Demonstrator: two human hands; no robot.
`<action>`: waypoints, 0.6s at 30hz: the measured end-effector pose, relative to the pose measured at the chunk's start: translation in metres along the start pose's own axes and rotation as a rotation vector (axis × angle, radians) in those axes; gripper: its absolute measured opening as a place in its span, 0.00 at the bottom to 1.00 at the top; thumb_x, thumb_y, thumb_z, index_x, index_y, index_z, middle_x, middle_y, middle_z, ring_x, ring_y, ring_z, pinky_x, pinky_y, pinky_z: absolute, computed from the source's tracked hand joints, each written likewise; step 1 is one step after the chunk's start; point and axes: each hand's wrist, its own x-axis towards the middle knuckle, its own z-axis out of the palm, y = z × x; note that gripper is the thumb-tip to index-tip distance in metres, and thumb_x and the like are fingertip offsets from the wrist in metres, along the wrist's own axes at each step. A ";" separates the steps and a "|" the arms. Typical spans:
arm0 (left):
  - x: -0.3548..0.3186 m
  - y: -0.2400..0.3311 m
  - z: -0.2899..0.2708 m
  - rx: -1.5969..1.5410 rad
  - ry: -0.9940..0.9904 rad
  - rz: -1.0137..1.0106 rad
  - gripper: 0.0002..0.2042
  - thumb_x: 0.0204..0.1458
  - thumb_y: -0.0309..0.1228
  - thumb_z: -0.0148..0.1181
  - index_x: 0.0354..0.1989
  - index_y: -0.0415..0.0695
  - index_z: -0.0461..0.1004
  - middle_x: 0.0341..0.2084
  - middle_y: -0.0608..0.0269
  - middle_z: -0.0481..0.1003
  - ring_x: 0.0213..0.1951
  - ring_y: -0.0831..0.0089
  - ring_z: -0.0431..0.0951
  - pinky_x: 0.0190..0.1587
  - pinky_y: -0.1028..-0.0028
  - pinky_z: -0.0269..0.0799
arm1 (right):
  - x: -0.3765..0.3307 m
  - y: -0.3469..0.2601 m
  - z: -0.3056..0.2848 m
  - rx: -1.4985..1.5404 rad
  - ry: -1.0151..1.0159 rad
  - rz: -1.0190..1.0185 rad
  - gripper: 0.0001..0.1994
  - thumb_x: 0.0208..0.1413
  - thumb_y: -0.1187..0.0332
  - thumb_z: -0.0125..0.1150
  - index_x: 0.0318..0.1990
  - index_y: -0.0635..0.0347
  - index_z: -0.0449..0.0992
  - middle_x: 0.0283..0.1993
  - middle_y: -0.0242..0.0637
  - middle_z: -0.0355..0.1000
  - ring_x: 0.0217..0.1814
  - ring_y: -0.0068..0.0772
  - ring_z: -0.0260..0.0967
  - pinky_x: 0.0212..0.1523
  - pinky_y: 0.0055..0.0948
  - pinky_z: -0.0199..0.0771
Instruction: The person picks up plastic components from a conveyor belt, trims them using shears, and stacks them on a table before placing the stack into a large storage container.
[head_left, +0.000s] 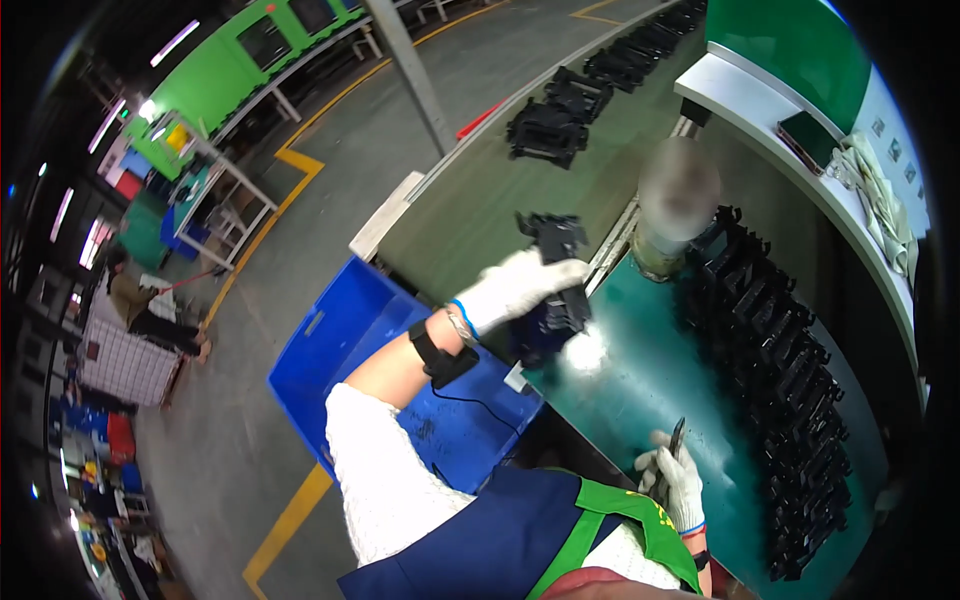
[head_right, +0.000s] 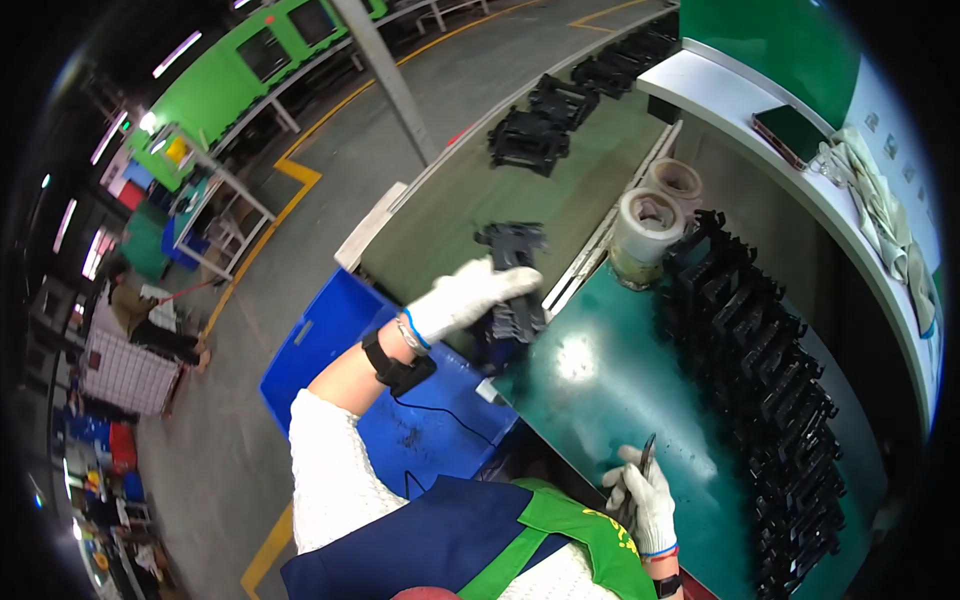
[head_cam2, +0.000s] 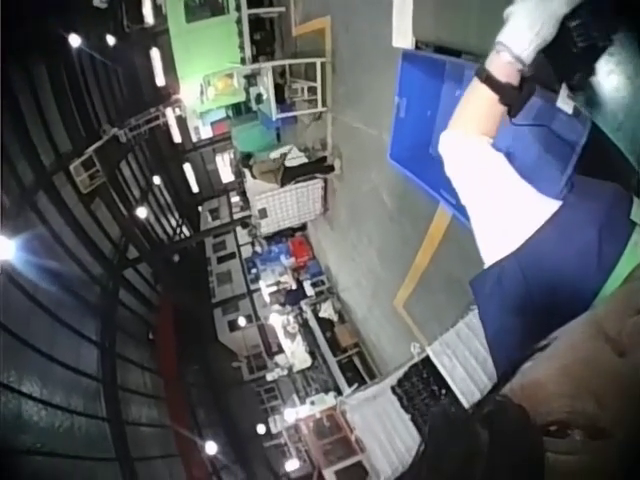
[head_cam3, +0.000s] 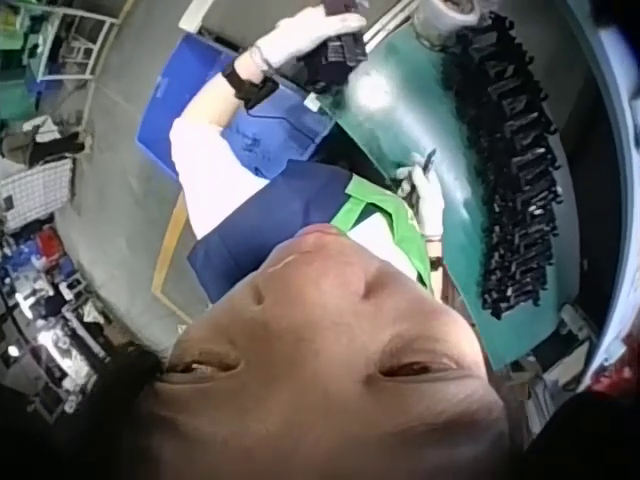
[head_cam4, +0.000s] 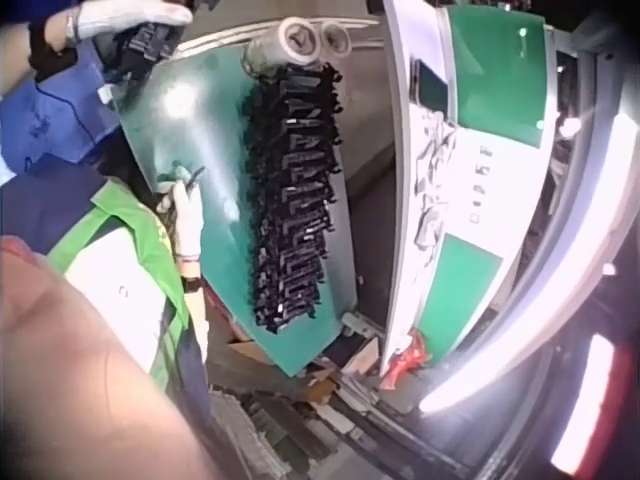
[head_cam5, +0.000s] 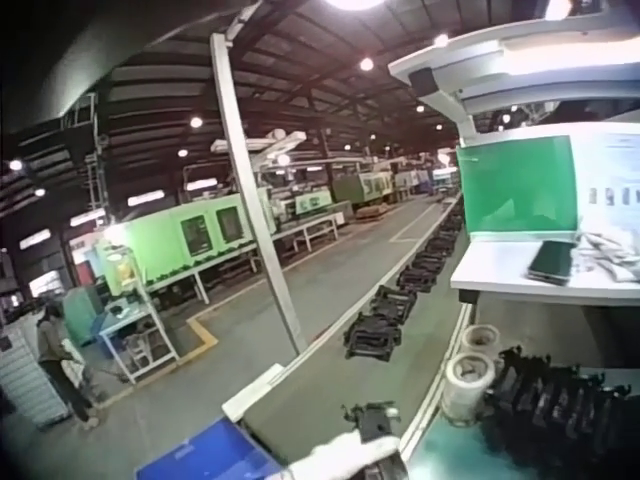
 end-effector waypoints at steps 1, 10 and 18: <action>-0.014 0.010 0.016 -0.248 -0.162 0.046 0.32 0.57 0.63 0.64 0.49 0.42 0.79 0.36 0.61 0.84 0.38 0.69 0.83 0.44 0.67 0.78 | 0.002 -0.005 0.003 -0.126 -0.019 -0.045 0.25 0.70 0.67 0.57 0.70 0.67 0.63 0.43 0.45 0.81 0.29 0.25 0.73 0.29 0.25 0.76; -0.066 0.050 0.189 -0.495 -0.301 -0.012 0.33 0.56 0.65 0.65 0.47 0.42 0.80 0.37 0.60 0.81 0.38 0.74 0.79 0.38 0.69 0.76 | -0.019 -0.022 -0.003 -0.520 -0.158 -0.571 0.30 0.59 0.81 0.59 0.70 0.68 0.63 0.59 0.42 0.75 0.53 0.24 0.72 0.52 0.26 0.75; -0.113 0.127 0.205 -0.200 -0.591 -0.095 0.48 0.53 0.77 0.52 0.47 0.33 0.82 0.38 0.55 0.81 0.38 0.60 0.80 0.40 0.63 0.76 | -0.034 0.038 -0.129 -0.373 0.080 -0.631 0.28 0.61 0.81 0.59 0.70 0.68 0.64 0.60 0.43 0.74 0.60 0.33 0.73 0.64 0.35 0.73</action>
